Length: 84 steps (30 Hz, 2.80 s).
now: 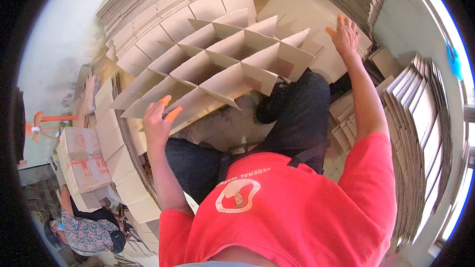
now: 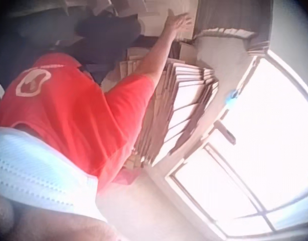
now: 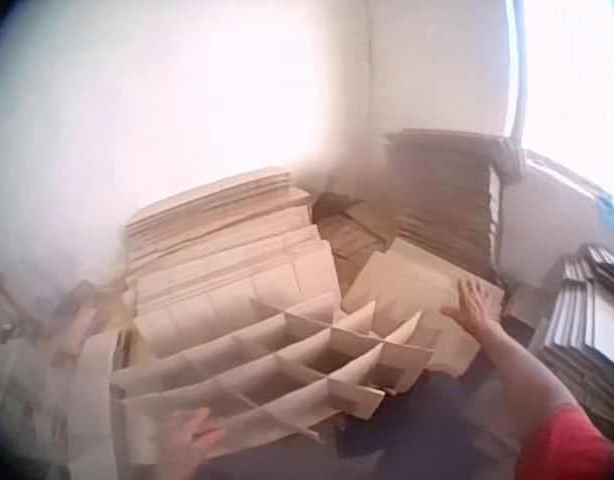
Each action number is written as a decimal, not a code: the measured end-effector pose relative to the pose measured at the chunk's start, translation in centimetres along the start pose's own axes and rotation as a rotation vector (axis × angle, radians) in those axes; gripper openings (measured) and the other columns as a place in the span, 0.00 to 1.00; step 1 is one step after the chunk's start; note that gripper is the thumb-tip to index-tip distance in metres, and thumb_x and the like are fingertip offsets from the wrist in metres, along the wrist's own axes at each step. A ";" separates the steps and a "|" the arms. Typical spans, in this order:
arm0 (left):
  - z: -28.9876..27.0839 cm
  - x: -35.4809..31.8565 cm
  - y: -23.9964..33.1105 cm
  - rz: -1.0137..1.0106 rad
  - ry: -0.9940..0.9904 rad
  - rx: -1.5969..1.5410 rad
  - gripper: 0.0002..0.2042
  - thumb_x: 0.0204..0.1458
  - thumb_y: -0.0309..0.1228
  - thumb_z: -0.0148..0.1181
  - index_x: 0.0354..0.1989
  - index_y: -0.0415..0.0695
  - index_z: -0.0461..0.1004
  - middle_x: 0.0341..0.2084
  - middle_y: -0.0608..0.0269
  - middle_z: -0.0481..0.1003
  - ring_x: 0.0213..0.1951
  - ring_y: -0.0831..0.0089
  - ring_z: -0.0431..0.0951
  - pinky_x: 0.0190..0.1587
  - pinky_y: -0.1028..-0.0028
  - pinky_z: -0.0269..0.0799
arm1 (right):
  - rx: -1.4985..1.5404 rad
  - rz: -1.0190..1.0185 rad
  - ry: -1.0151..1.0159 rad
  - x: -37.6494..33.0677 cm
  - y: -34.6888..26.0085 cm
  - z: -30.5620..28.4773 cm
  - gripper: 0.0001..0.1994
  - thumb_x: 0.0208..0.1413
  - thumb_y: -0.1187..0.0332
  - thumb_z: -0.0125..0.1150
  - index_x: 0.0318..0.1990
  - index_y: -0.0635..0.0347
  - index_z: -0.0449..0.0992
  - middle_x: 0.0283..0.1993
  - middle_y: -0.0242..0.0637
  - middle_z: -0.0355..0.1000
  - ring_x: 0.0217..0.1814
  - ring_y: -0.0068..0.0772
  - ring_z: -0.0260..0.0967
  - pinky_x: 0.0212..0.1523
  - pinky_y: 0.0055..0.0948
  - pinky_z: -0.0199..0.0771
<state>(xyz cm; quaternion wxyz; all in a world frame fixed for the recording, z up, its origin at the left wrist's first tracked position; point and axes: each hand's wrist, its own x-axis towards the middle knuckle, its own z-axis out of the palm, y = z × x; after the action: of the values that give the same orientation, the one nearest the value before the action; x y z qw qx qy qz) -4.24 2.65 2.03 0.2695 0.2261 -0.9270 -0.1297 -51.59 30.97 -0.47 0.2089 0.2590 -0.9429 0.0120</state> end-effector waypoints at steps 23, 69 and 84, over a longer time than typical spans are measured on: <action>-2.5 -2.4 -1.9 -0.196 0.079 0.025 0.20 0.36 0.32 0.73 0.39 0.40 0.77 0.29 0.55 0.77 0.34 0.59 0.76 0.37 0.65 0.71 | -0.019 -0.384 0.206 1.6 -2.5 -12.2 0.32 0.53 0.76 0.50 0.64 0.36 0.53 0.38 0.46 0.74 0.35 0.49 0.75 0.33 0.46 0.73; -1.3 -5.9 -5.3 -0.231 0.238 -0.359 0.08 0.41 0.18 0.64 0.32 0.39 0.79 0.22 0.60 0.75 0.28 0.69 0.73 0.30 0.73 0.69 | 1.088 -1.008 -0.303 -9.9 -31.1 -24.6 0.23 0.49 0.81 0.60 0.56 0.68 0.67 0.55 0.55 0.68 0.56 0.51 0.68 0.52 0.33 0.69; -1.3 -5.9 -4.6 -0.171 0.239 -0.368 0.08 0.39 0.19 0.65 0.30 0.38 0.78 0.23 0.57 0.75 0.29 0.63 0.73 0.32 0.68 0.70 | 1.048 -1.170 -0.354 -11.1 -32.7 -21.1 0.24 0.47 0.82 0.57 0.55 0.74 0.64 0.53 0.59 0.66 0.52 0.56 0.68 0.47 0.39 0.71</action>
<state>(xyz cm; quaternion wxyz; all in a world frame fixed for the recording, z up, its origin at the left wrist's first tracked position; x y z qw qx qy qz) 2.51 1.39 -1.12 0.4019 0.2645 -0.8268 -0.2913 -18.67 10.80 11.55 -0.1198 0.7733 -0.5454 0.3004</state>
